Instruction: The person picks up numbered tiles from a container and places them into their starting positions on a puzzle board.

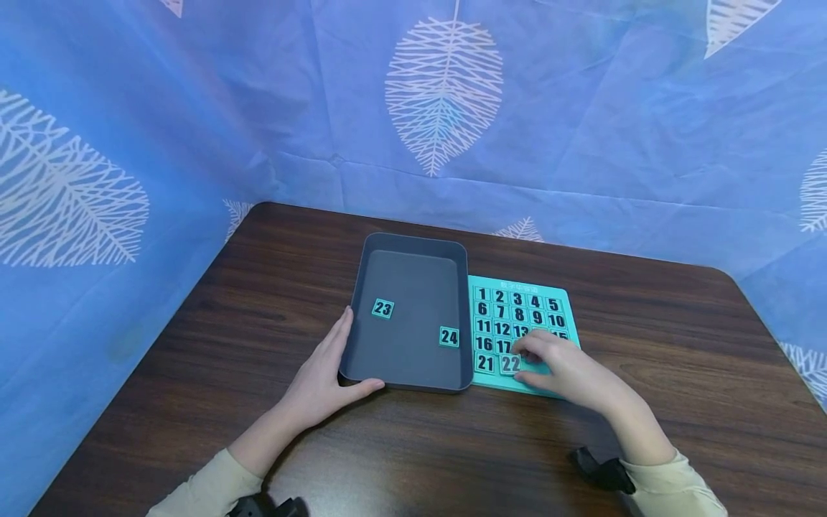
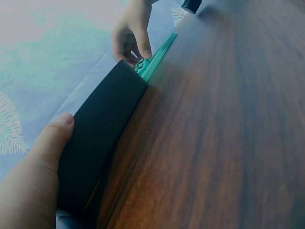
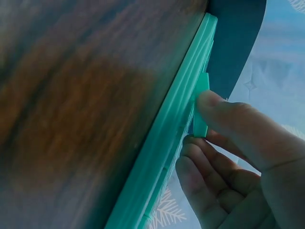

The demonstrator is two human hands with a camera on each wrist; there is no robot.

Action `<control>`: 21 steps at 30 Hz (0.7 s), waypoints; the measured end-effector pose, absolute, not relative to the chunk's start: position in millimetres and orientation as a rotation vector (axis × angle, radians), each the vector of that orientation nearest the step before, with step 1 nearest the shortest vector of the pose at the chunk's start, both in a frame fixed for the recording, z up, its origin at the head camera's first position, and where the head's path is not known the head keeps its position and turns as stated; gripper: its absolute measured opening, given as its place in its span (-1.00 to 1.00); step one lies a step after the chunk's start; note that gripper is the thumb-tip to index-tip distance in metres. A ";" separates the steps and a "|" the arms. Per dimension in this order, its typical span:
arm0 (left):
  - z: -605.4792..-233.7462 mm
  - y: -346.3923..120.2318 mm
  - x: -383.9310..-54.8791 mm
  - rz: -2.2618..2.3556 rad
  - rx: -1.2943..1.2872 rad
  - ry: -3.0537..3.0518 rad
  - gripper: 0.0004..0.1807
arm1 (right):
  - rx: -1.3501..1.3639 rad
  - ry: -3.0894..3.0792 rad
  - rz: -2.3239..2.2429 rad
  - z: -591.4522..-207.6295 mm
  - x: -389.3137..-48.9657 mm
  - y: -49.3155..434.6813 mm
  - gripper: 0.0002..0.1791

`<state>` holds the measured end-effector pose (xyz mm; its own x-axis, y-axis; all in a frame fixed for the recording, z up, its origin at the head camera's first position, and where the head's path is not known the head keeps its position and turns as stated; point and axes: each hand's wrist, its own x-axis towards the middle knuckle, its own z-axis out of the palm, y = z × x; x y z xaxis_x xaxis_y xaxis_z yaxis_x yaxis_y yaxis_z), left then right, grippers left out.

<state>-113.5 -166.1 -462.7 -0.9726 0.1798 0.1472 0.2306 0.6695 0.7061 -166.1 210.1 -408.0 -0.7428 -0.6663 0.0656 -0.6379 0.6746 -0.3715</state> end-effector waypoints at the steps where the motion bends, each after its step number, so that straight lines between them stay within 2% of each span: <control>1: -462.8 -166.0 -113.6 -1.200 -0.346 -2.809 0.23 | -1.091 2.800 -0.581 -408.5 -166.1 210.0 -0.72; 21: -462.6 -165.8 -113.7 -1.204 -0.331 -2.815 0.23 | -1.111 2.764 -0.631 -414.2 -169.8 206.4 -0.72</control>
<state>-113.7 -165.8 -462.6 -0.9749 0.1723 0.1408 0.2208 0.6712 0.7076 -169.8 206.4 -414.2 -0.7299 -0.6806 0.0631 -0.6406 0.6490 -0.4104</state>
